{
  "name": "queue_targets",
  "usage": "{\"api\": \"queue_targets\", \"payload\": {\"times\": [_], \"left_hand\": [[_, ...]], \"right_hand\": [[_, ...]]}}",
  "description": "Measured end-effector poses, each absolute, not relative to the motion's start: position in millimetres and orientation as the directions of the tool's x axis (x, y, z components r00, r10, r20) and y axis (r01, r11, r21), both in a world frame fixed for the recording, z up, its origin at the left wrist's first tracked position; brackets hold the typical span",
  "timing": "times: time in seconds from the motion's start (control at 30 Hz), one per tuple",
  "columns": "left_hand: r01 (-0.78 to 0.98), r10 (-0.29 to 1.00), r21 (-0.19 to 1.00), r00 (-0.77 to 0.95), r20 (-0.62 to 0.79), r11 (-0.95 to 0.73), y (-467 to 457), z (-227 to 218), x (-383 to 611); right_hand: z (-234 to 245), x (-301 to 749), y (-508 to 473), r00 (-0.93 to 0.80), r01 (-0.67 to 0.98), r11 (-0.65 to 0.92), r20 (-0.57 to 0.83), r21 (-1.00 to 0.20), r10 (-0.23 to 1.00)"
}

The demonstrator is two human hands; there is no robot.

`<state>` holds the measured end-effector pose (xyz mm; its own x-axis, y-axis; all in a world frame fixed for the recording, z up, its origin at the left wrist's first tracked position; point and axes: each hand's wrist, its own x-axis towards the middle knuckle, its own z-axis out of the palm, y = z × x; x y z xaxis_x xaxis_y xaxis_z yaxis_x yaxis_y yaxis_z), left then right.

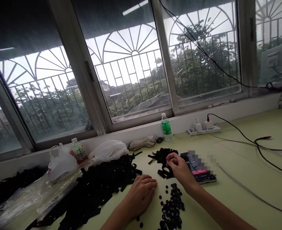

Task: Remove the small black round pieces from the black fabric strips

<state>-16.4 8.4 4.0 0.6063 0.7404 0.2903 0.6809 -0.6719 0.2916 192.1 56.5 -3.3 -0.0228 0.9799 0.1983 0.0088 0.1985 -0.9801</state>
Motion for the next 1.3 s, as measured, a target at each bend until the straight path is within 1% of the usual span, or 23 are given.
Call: {"api": "queue_targets", "payload": {"times": [0.17, 0.3, 0.5, 0.63, 0.8, 0.97, 1.03, 1.07, 1.1, 1.13, 1.17, 1.23, 1.27, 1.3], "left_hand": [[0.698, 0.752, 0.287, 0.573, 0.325, -0.656, 12, -4, -21], [0.722, 0.762, 0.26, 0.56, 0.325, -0.641, 15, -9, -23], [0.743, 0.752, 0.167, 0.59, 0.293, -0.648, 19, -10, -24], [0.755, 0.758, 0.146, 0.586, 0.285, -0.639, 20, -11, -24], [0.779, 0.759, 0.018, 0.604, 0.243, -0.626, 18, -11, -24], [0.754, 0.727, -0.15, 0.656, 0.204, -0.639, 19, -13, -23], [0.738, 0.709, -0.165, 0.675, 0.204, -0.655, 19, -13, -24], [0.738, 0.708, -0.136, 0.674, 0.211, -0.661, 18, -12, -24], [0.743, 0.714, -0.083, 0.664, 0.222, -0.665, 17, -11, -25], [0.751, 0.728, -0.004, 0.642, 0.24, -0.66, 16, -10, -25], [0.758, 0.751, 0.098, 0.605, 0.265, -0.645, 16, -8, -25], [0.73, 0.817, 0.37, 0.48, 0.32, -0.574, 15, -5, -24], [0.674, 0.854, 0.525, 0.396, 0.337, -0.52, 14, -3, -23], [0.582, 0.889, 0.672, 0.312, 0.336, -0.458, 14, -1, -22]], "right_hand": [[3, 189, 49, -0.068, 0.052, 0.19, 0.186, -0.98, 0.98], [9, 183, 39, -0.164, 0.082, 0.243, 0.228, -0.967, 0.96], [12, 174, 28, -0.319, 0.14, 0.348, 0.29, -0.927, 0.902], [12, 168, 22, -0.369, 0.153, 0.396, 0.319, -0.906, 0.873], [13, 164, 18, -0.388, 0.14, 0.367, 0.29, -0.92, 0.875], [6, 165, 22, -0.394, 0.005, 0.257, 0.235, -0.966, 0.889], [3, 166, 25, -0.408, -0.04, 0.212, 0.21, -0.976, 0.889], [2, 166, 26, -0.408, -0.052, 0.196, 0.2, -0.979, 0.891], [1, 167, 27, -0.407, -0.053, 0.186, 0.192, -0.981, 0.893], [1, 167, 27, -0.406, -0.044, 0.184, 0.186, -0.982, 0.895], [1, 168, 27, -0.408, -0.026, 0.191, 0.185, -0.981, 0.894], [1, 169, 27, -0.393, 0.034, 0.254, 0.221, -0.967, 0.893], [1, 169, 27, -0.377, 0.074, 0.312, 0.263, -0.947, 0.888], [1, 170, 26, -0.36, 0.117, 0.376, 0.313, -0.919, 0.879]]}}
